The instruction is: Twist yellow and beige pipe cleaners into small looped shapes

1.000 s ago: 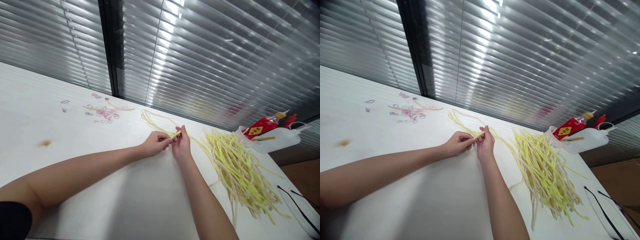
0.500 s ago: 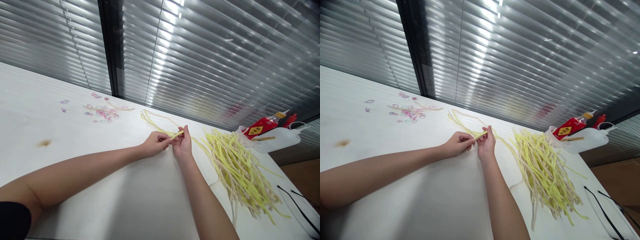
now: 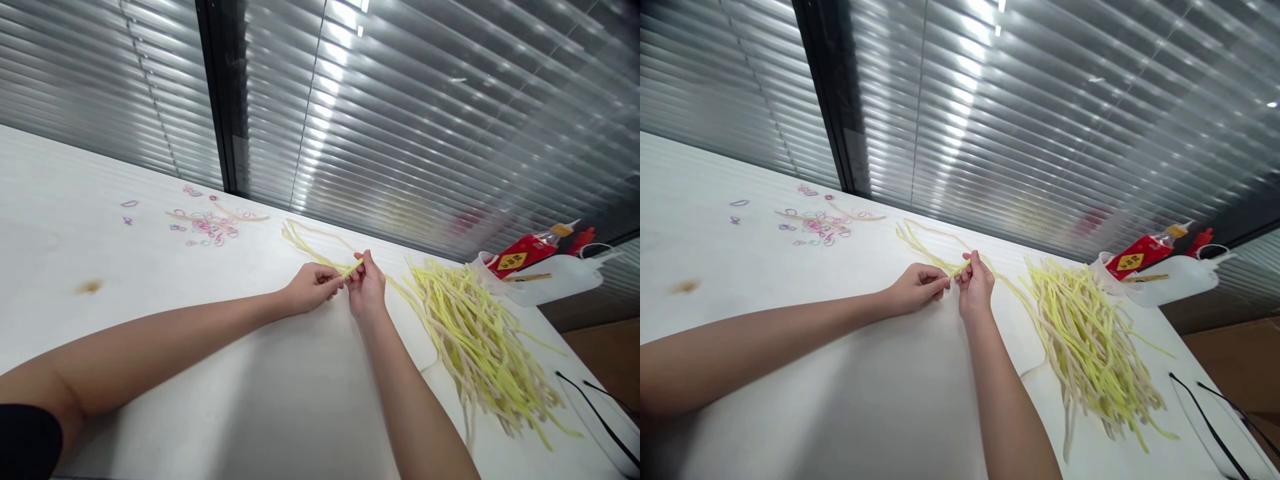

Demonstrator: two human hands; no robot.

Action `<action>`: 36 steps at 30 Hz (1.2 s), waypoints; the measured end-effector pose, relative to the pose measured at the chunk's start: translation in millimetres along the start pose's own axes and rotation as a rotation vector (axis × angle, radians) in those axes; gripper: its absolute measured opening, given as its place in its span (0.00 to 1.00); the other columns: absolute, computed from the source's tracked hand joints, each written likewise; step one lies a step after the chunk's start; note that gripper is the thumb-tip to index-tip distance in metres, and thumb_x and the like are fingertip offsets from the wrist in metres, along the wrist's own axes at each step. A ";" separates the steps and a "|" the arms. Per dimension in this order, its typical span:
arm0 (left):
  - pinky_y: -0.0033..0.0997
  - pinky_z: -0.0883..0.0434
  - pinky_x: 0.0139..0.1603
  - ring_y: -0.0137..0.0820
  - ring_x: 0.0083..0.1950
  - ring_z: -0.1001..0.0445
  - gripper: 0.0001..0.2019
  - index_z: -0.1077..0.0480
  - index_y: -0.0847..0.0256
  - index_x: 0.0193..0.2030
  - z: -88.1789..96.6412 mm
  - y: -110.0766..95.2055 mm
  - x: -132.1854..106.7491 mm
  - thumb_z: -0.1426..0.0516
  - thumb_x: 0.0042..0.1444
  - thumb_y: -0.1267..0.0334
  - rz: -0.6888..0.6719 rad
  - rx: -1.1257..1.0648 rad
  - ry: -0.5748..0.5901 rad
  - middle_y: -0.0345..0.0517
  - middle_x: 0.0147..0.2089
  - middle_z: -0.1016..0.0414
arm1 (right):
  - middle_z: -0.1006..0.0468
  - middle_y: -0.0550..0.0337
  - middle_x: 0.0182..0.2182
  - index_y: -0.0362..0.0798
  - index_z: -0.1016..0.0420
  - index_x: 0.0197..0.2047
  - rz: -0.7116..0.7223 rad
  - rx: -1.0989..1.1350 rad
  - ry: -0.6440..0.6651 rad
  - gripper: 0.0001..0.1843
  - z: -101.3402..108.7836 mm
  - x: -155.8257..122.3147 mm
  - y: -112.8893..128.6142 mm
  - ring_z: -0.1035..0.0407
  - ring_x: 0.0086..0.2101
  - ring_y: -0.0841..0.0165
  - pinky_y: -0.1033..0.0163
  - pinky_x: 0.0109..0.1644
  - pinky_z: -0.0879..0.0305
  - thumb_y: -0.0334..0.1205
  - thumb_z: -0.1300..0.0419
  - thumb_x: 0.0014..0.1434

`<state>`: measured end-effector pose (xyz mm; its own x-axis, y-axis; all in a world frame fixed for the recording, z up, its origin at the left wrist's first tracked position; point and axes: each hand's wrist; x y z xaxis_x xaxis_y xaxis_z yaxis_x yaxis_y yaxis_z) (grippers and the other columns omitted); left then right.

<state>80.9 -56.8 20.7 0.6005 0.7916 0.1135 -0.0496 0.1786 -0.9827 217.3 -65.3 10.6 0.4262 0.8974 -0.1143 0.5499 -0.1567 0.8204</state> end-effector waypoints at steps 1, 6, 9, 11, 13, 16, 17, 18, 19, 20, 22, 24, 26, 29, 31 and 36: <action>0.22 0.42 0.21 0.21 0.18 0.41 0.14 0.31 0.65 0.24 -0.1 0.0 -0.1 0.45 0.54 0.56 0.001 0.003 -0.002 0.37 0.18 0.34 | 0.45 0.73 0.18 0.44 0.26 0.30 0.001 0.002 -0.006 0.17 0.0 0.1 -0.1 0.49 0.17 0.81 0.71 0.20 0.46 0.51 0.34 0.47; 0.22 0.42 0.21 0.21 0.18 0.41 0.15 0.31 0.64 0.24 -0.7 0.9 0.0 0.46 0.54 0.55 0.005 -0.008 -0.006 0.37 0.19 0.34 | 0.45 0.73 0.17 0.44 0.26 0.29 0.014 0.004 -0.025 0.16 -0.4 -0.4 -0.4 0.50 0.17 0.81 0.71 0.19 0.46 0.50 0.34 0.48; 0.22 0.42 0.21 0.21 0.18 0.41 0.15 0.31 0.64 0.24 -1.0 2.0 0.5 0.45 0.53 0.55 0.007 -0.007 -0.006 0.37 0.19 0.34 | 0.45 0.73 0.17 0.44 0.27 0.28 0.022 0.008 -0.042 0.15 -0.6 -0.8 -0.2 0.50 0.17 0.80 0.71 0.20 0.45 0.49 0.34 0.47; 0.22 0.43 0.21 0.21 0.18 0.41 0.15 0.30 0.64 0.25 -1.2 2.7 0.7 0.45 0.53 0.54 0.013 -0.001 -0.003 0.37 0.19 0.34 | 0.45 0.73 0.16 0.45 0.27 0.27 0.016 0.014 -0.062 0.15 -0.5 -0.8 0.1 0.50 0.17 0.80 0.71 0.20 0.45 0.49 0.34 0.46; 0.22 0.43 0.20 0.21 0.18 0.42 0.15 0.30 0.64 0.26 -1.4 2.9 0.8 0.46 0.53 0.54 0.023 -0.001 0.000 0.38 0.19 0.34 | 0.45 0.73 0.15 0.44 0.28 0.26 0.004 0.025 -0.078 0.15 -0.5 -0.8 0.6 0.50 0.17 0.80 0.71 0.20 0.45 0.48 0.34 0.45; 0.22 0.43 0.20 0.21 0.18 0.42 0.15 0.30 0.64 0.26 -1.4 1.9 0.6 0.45 0.53 0.53 0.032 -0.014 0.003 0.38 0.19 0.34 | 0.45 0.73 0.15 0.45 0.28 0.26 0.019 0.028 -0.076 0.15 -0.6 -1.2 1.1 0.50 0.16 0.80 0.70 0.20 0.45 0.48 0.34 0.46; 0.22 0.43 0.20 0.21 0.18 0.42 0.15 0.30 0.64 0.26 -1.3 1.4 0.5 0.45 0.53 0.54 0.032 -0.020 0.004 0.38 0.19 0.34 | 0.45 0.73 0.16 0.45 0.27 0.27 0.029 0.017 -0.056 0.15 -0.7 -1.6 1.1 0.49 0.16 0.79 0.70 0.20 0.45 0.49 0.35 0.47; 0.22 0.43 0.20 0.22 0.18 0.41 0.15 0.30 0.64 0.26 -1.2 0.8 0.4 0.45 0.53 0.54 0.029 -0.028 0.006 0.38 0.19 0.34 | 0.45 0.73 0.16 0.46 0.27 0.29 0.035 -0.004 -0.025 0.15 -0.9 -2.0 0.8 0.49 0.16 0.79 0.70 0.20 0.45 0.50 0.35 0.47; 0.22 0.43 0.21 0.22 0.19 0.41 0.15 0.31 0.64 0.25 -1.0 0.4 0.3 0.46 0.53 0.54 0.023 -0.037 0.008 0.38 0.19 0.34 | 0.45 0.73 0.16 0.46 0.27 0.30 0.038 -0.035 0.013 0.15 -1.0 -2.5 0.4 0.48 0.16 0.79 0.70 0.20 0.45 0.50 0.36 0.48; 0.22 0.42 0.21 0.22 0.19 0.40 0.15 0.31 0.64 0.25 -0.9 0.0 0.4 0.46 0.54 0.54 0.012 -0.047 0.010 0.38 0.20 0.34 | 0.44 0.73 0.16 0.47 0.26 0.31 0.038 -0.074 0.054 0.15 -1.1 -3.0 -0.3 0.48 0.17 0.78 0.70 0.20 0.45 0.50 0.36 0.48; 0.22 0.41 0.23 0.22 0.21 0.39 0.16 0.32 0.64 0.23 -0.8 -0.2 0.7 0.46 0.54 0.54 -0.015 -0.062 0.006 0.38 0.20 0.34 | 0.44 0.73 0.15 0.46 0.25 0.31 0.040 -0.154 0.118 0.14 -1.5 -4.3 -2.3 0.47 0.17 0.78 0.70 0.20 0.46 0.49 0.35 0.48; 0.22 0.40 0.24 0.23 0.22 0.37 0.16 0.32 0.64 0.23 -1.0 -0.1 1.4 0.47 0.55 0.54 -0.033 -0.076 -0.013 0.38 0.20 0.33 | 0.43 0.72 0.14 0.46 0.25 0.31 0.048 -0.209 0.159 0.13 -1.9 -5.7 -4.5 0.47 0.17 0.78 0.70 0.20 0.47 0.48 0.35 0.48; 0.22 0.39 0.24 0.24 0.23 0.36 0.16 0.31 0.64 0.26 -1.2 0.1 2.2 0.47 0.55 0.54 -0.030 -0.088 -0.040 0.38 0.20 0.33 | 0.41 0.72 0.14 0.46 0.25 0.30 0.050 -0.237 0.209 0.12 -2.2 -7.0 -6.5 0.46 0.17 0.77 0.69 0.21 0.47 0.47 0.35 0.48; 0.22 0.38 0.25 0.24 0.23 0.35 0.15 0.31 0.64 0.27 -0.8 -0.2 3.0 0.47 0.56 0.54 -0.020 -0.101 -0.065 0.37 0.19 0.33 | 0.40 0.71 0.15 0.46 0.26 0.29 0.060 -0.267 0.287 0.11 -2.2 -8.0 -8.7 0.43 0.18 0.77 0.69 0.22 0.46 0.46 0.36 0.50; 0.22 0.38 0.26 0.24 0.23 0.35 0.16 0.32 0.63 0.26 -0.2 -0.3 3.4 0.47 0.56 0.54 -0.018 -0.100 -0.063 0.37 0.19 0.33 | 0.40 0.71 0.15 0.46 0.26 0.28 0.089 -0.291 0.298 0.11 -1.9 -7.6 -10.1 0.43 0.18 0.77 0.69 0.22 0.46 0.46 0.36 0.50; 0.23 0.36 0.28 0.24 0.23 0.34 0.14 0.33 0.63 0.28 0.5 1.8 4.9 0.49 0.58 0.55 -0.019 -0.078 -0.041 0.36 0.20 0.35 | 0.39 0.71 0.15 0.46 0.27 0.26 0.205 -0.336 0.132 0.14 -0.8 -4.4 -13.1 0.45 0.17 0.78 0.69 0.22 0.46 0.49 0.36 0.49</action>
<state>83.4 -52.3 19.5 0.5678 0.8118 0.1365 0.0249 0.1488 -0.9886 207.6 -66.9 0.8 0.3950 0.9101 0.1255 0.1891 -0.2142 0.9583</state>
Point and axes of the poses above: each hand's wrist, its own x-axis towards the middle knuckle, its own z-axis out of the back of the hand, y = z × x
